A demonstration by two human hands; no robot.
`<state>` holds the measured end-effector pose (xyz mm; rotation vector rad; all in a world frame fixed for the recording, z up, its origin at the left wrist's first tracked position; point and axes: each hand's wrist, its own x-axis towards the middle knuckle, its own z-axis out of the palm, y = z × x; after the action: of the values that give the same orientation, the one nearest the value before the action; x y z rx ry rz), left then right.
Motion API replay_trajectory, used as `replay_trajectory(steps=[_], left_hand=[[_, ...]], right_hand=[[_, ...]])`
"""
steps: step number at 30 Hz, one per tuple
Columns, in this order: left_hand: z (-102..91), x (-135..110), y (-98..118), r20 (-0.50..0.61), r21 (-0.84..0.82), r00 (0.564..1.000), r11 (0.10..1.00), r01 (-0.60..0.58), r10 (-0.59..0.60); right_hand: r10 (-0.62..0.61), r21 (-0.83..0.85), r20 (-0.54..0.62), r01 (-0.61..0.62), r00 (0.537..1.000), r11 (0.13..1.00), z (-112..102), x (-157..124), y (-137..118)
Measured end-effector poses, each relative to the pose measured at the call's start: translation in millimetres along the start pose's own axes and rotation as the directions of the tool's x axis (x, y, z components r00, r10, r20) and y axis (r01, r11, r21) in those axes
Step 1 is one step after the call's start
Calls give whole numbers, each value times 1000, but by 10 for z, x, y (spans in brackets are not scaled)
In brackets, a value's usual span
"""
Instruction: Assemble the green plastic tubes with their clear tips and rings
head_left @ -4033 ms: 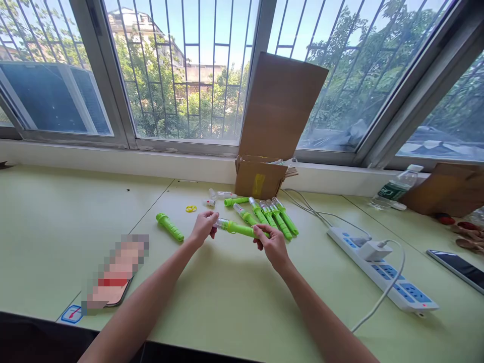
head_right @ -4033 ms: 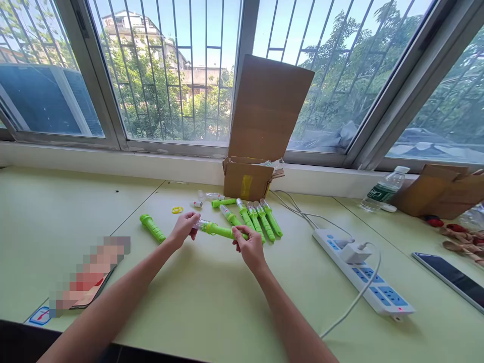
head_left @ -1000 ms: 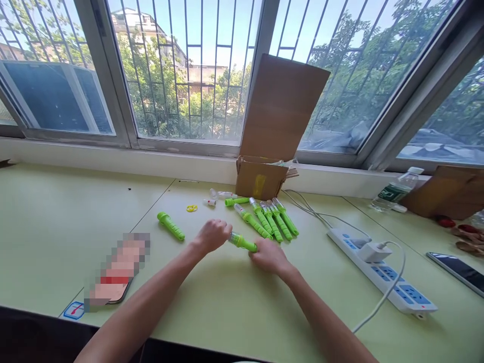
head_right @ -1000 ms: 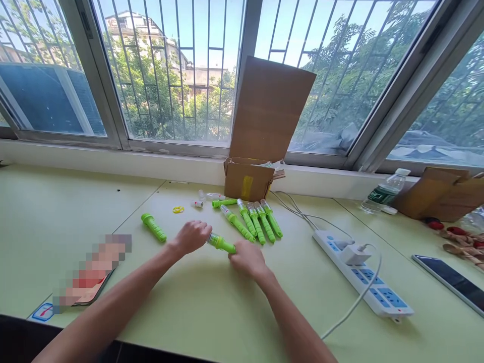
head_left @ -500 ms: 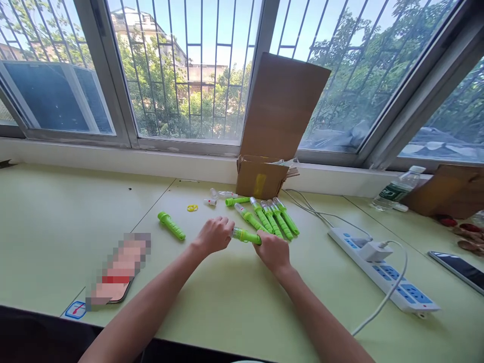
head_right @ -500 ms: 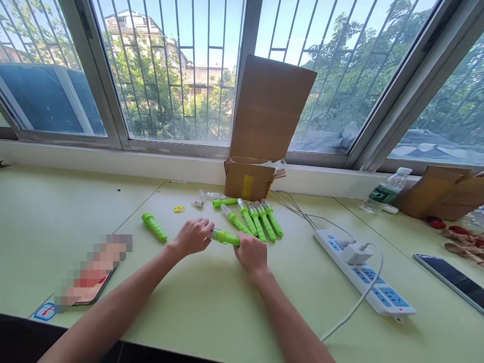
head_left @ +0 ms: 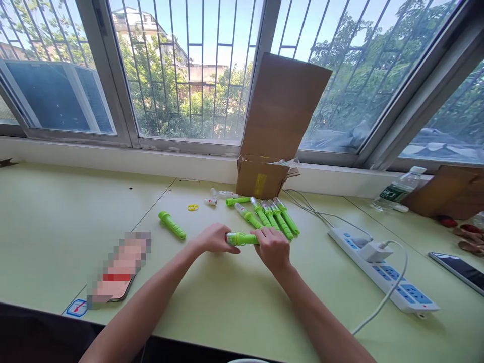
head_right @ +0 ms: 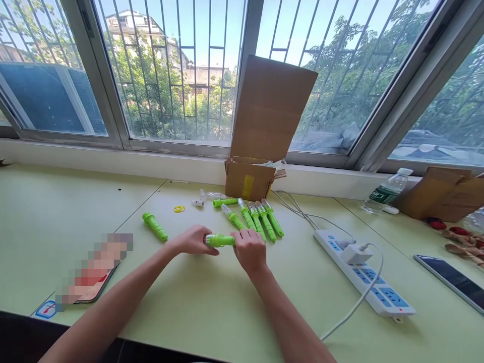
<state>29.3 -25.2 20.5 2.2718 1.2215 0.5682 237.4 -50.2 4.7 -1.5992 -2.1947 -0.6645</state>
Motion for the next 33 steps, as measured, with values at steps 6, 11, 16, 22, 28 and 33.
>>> replay_trajectory(steps=[6, 11, 16, 22, 28, 33], left_hand=[[34, 17, 51, -60, 253, 997, 965, 63, -50], [64, 40, 89, -59, 480, 998, 876, 44, -18], [79, 51, 102, -76, 630, 991, 776, -37, 109], [117, 28, 124, -38, 783, 942, 596, -179, 333], [72, 22, 131, -95, 771, 955, 628, -108, 282], [27, -42, 230, -155, 669, 972, 743, -29, 178]], right_hand=[[17, -8, 84, -17, 996, 1000, 4, 5, -10], [112, -37, 259, -107, 959, 994, -23, 7, -65], [162, 41, 403, -195, 901, 980, -36, 30, -46], [-21, 323, 627, -235, 779, 917, 3, 38, 121], [131, 189, 418, -227, 899, 955, 50, 7, -11], [182, 60, 160, -194, 970, 979, 73, -18, -25]])
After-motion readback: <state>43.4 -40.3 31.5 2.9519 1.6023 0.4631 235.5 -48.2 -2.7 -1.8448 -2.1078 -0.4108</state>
